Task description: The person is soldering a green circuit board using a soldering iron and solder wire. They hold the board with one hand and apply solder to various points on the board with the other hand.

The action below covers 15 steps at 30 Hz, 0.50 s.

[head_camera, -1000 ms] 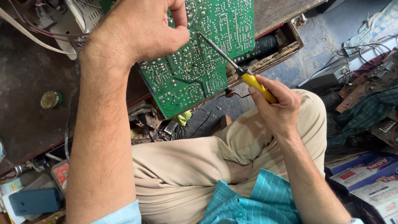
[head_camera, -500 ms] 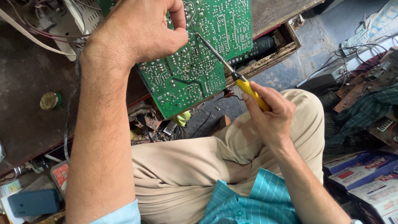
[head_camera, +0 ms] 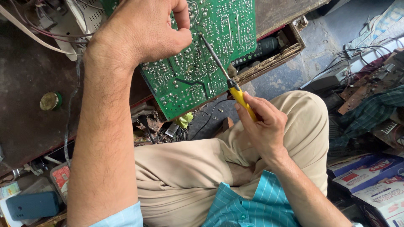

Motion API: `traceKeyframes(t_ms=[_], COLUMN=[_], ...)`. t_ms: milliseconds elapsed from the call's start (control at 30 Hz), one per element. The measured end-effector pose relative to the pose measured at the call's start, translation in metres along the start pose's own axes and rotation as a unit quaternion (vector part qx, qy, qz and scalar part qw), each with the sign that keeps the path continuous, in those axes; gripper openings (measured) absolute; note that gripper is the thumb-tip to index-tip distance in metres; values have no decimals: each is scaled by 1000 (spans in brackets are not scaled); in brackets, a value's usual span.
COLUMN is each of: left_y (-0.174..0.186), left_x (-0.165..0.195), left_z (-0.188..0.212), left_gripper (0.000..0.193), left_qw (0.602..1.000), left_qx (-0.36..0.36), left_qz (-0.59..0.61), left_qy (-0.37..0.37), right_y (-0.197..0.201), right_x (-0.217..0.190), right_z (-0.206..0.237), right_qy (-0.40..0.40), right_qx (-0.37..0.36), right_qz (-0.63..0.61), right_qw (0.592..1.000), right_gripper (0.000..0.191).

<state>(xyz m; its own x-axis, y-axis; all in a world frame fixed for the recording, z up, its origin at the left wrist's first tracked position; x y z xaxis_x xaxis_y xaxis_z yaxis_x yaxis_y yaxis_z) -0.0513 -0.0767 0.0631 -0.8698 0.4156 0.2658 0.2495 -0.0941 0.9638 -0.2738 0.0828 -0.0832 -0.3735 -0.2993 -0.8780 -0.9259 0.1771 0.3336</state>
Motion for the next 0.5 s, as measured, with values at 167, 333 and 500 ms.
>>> traceKeyframes(t_ms=[167, 333, 500], left_y=[-1, -2, -4], left_x=[-1, -2, -4], left_z=[1, 0, 0], left_gripper=[9, 9, 8], left_qw=[1000, 999, 998], left_qx=[10, 26, 28], left_qz=[7, 1, 11], left_qy=[-14, -39, -48], right_y=[-3, -13, -18], right_x=[9, 30, 44], right_z=[2, 9, 12], right_qy=[-20, -138, -203], right_qx=[2, 10, 10], right_qz=[-24, -116, -233], right_qw=[1000, 984, 951], right_gripper=[28, 29, 28])
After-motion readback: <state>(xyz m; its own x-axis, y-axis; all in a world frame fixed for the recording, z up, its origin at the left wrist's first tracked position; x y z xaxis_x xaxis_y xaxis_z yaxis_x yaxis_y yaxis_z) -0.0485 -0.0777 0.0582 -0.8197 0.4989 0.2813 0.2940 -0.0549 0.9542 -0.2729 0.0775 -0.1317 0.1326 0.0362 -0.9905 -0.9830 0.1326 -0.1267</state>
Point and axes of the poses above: each hand's wrist, its own z-axis away from the middle knuckle, its own y-axis out of the back of the hand, x = y × z, the point moved 4 cm from there along -z, towards the middle knuckle, and after that the axes turned 3 degrees about -z, right-handed, at the moved point
